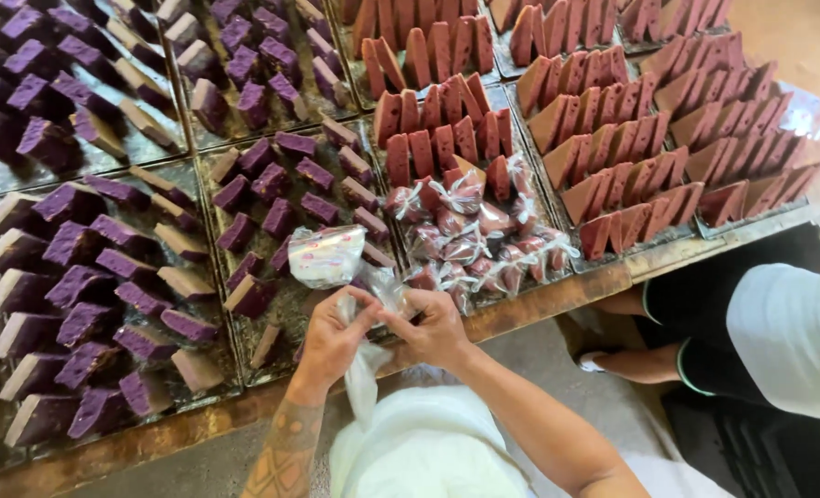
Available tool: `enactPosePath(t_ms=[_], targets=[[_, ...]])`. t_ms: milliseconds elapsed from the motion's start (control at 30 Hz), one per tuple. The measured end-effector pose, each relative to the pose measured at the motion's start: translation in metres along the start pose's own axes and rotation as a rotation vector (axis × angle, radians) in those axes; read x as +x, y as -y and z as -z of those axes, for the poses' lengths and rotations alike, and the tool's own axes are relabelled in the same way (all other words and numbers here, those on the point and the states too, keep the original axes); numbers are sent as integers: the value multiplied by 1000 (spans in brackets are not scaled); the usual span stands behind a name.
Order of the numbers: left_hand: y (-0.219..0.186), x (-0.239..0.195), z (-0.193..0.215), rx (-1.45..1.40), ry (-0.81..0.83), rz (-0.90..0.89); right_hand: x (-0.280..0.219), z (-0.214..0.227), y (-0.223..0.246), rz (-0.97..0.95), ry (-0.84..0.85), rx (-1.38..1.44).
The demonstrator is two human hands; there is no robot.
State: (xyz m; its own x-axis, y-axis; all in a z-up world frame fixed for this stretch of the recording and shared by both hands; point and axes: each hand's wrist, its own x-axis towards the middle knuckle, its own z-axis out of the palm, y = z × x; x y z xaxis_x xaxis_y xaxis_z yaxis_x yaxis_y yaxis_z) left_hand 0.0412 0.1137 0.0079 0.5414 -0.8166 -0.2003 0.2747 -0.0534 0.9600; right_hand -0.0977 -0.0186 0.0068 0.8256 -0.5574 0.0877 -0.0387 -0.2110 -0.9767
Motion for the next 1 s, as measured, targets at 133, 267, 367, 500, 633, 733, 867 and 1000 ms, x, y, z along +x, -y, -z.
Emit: enactPosePath(t_ms=[133, 267, 367, 500, 633, 733, 867, 1000], targets=[[-10, 2, -9, -9, 108, -57, 14, 14, 21, 129, 97, -42], [-8, 6, -13, 106, 78, -77, 18, 26, 22, 72, 139, -124], [2, 14, -17, -202, -93, -23, 13, 34, 7, -109, 88, -104], [0, 20, -24, -454, 114, 118, 18, 52, -26, -104, -111, -93], [1, 35, -42, 22, 334, -310, 30, 70, -38, -149, -279, 445], [13, 54, -55, -106, -108, -40, 26, 74, -21, -244, -14, 657], [7, 57, -66, -434, -366, -25, 46, 102, -6, -316, 299, 318], [-5, 47, -66, -233, -495, -41, 128, 165, -45, 358, 16, -603]])
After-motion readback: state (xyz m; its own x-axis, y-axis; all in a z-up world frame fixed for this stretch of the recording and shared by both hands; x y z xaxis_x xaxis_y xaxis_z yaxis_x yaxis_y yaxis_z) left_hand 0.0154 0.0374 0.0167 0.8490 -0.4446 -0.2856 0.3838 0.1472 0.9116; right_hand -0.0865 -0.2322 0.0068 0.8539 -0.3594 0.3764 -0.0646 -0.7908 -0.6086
